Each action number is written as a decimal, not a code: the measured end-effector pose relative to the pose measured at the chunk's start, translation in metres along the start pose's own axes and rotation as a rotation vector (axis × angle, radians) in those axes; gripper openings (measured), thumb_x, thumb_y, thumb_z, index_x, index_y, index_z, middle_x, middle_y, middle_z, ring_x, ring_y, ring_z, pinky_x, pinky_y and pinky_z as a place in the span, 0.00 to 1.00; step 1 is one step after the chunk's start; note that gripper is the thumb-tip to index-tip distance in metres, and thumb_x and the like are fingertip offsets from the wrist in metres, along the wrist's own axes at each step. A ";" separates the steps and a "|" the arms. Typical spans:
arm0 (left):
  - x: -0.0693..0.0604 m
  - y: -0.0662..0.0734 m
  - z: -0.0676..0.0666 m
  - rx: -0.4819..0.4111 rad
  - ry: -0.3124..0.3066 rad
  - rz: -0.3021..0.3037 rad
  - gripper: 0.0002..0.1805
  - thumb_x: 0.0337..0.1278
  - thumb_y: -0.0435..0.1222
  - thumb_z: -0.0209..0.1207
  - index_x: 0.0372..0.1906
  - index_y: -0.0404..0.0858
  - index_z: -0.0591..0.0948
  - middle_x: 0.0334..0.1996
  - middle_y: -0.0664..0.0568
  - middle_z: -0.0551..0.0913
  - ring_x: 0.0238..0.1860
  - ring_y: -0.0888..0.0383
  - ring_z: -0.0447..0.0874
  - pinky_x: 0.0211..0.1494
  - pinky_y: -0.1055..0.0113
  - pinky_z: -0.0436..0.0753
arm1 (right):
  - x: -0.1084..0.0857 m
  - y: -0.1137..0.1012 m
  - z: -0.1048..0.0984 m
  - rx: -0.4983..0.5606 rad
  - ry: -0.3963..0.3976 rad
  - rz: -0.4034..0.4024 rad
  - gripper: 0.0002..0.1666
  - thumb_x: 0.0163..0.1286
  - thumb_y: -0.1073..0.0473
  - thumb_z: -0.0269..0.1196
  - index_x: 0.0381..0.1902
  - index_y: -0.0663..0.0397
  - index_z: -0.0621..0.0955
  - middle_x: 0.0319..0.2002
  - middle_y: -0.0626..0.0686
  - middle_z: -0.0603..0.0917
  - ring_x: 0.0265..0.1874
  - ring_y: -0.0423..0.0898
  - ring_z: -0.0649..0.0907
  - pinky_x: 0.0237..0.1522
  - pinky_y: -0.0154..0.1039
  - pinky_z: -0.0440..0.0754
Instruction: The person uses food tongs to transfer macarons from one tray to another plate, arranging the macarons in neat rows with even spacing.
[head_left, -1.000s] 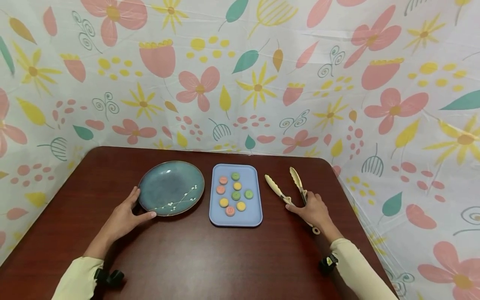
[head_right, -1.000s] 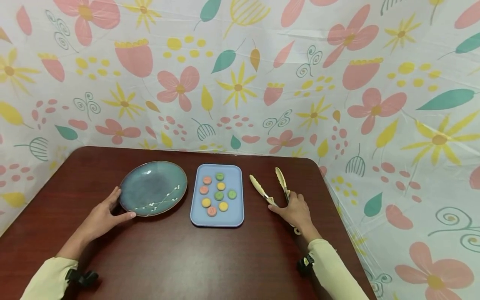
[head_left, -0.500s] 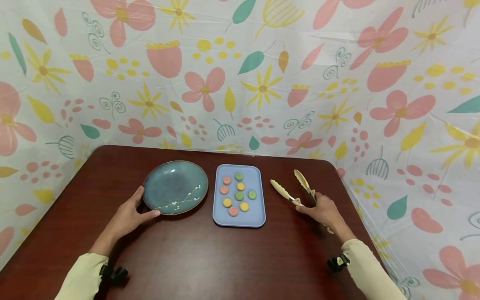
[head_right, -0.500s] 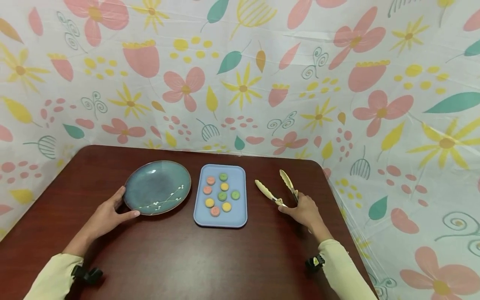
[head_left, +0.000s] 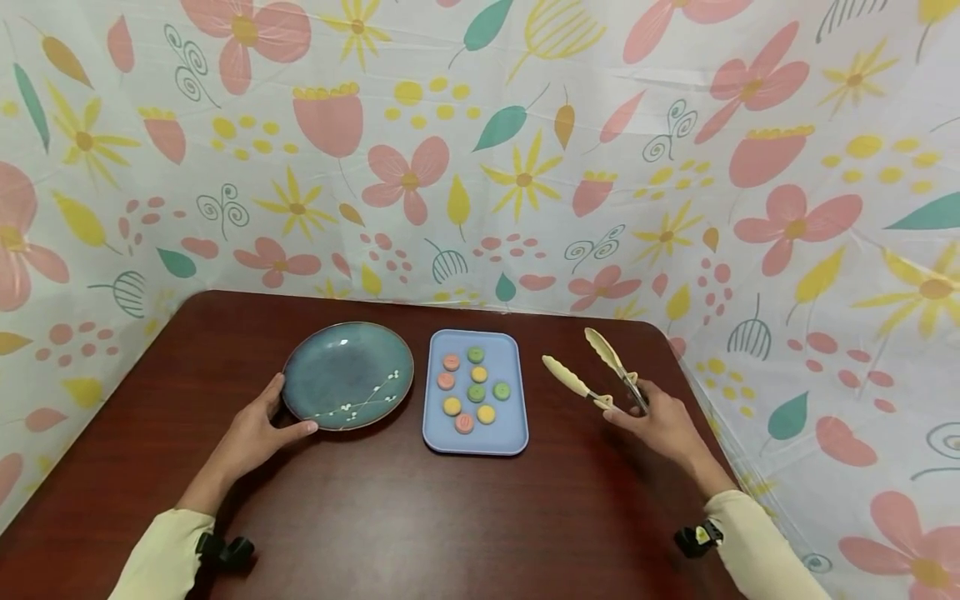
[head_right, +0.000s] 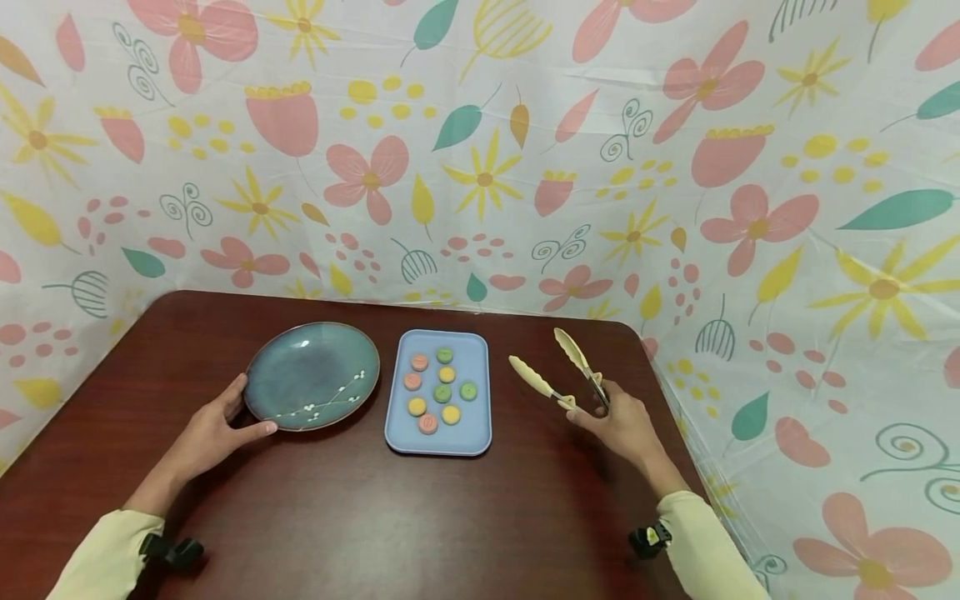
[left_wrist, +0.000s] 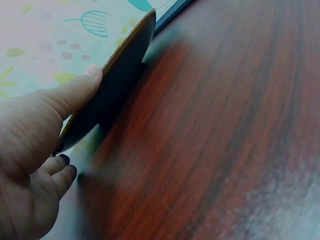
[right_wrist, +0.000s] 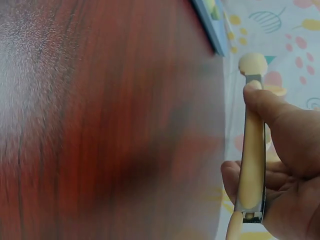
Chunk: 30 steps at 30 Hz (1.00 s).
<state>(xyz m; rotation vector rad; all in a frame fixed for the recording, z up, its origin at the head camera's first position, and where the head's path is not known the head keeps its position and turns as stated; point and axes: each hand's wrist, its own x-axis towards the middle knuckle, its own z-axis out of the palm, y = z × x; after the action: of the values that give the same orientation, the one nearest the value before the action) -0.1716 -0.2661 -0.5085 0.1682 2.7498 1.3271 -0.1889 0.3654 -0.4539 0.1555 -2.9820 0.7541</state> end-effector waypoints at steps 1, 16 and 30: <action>0.000 0.000 0.000 -0.003 0.000 -0.002 0.67 0.56 0.56 0.71 0.82 0.31 0.39 0.81 0.31 0.42 0.77 0.30 0.53 0.71 0.37 0.66 | -0.001 -0.001 -0.003 0.002 0.003 -0.015 0.44 0.63 0.36 0.73 0.60 0.66 0.75 0.38 0.61 0.86 0.38 0.55 0.87 0.34 0.45 0.81; 0.001 0.001 -0.004 -0.017 0.030 -0.018 0.67 0.54 0.56 0.73 0.82 0.30 0.42 0.79 0.28 0.48 0.76 0.29 0.56 0.70 0.37 0.69 | -0.011 -0.032 -0.038 -0.009 -0.038 -0.238 0.42 0.61 0.42 0.76 0.67 0.58 0.79 0.24 0.43 0.80 0.19 0.37 0.75 0.21 0.33 0.72; 0.000 0.000 0.001 -0.033 0.030 -0.035 0.67 0.53 0.57 0.73 0.82 0.31 0.43 0.79 0.28 0.49 0.76 0.30 0.56 0.70 0.37 0.69 | -0.006 -0.055 -0.014 0.012 -0.208 -0.352 0.38 0.61 0.43 0.76 0.63 0.57 0.83 0.46 0.49 0.88 0.21 0.34 0.70 0.25 0.31 0.70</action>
<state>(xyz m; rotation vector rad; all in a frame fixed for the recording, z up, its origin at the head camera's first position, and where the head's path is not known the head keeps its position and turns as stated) -0.1713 -0.2658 -0.5090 0.0985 2.7403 1.3767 -0.1758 0.3242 -0.4165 0.7811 -3.0073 0.7500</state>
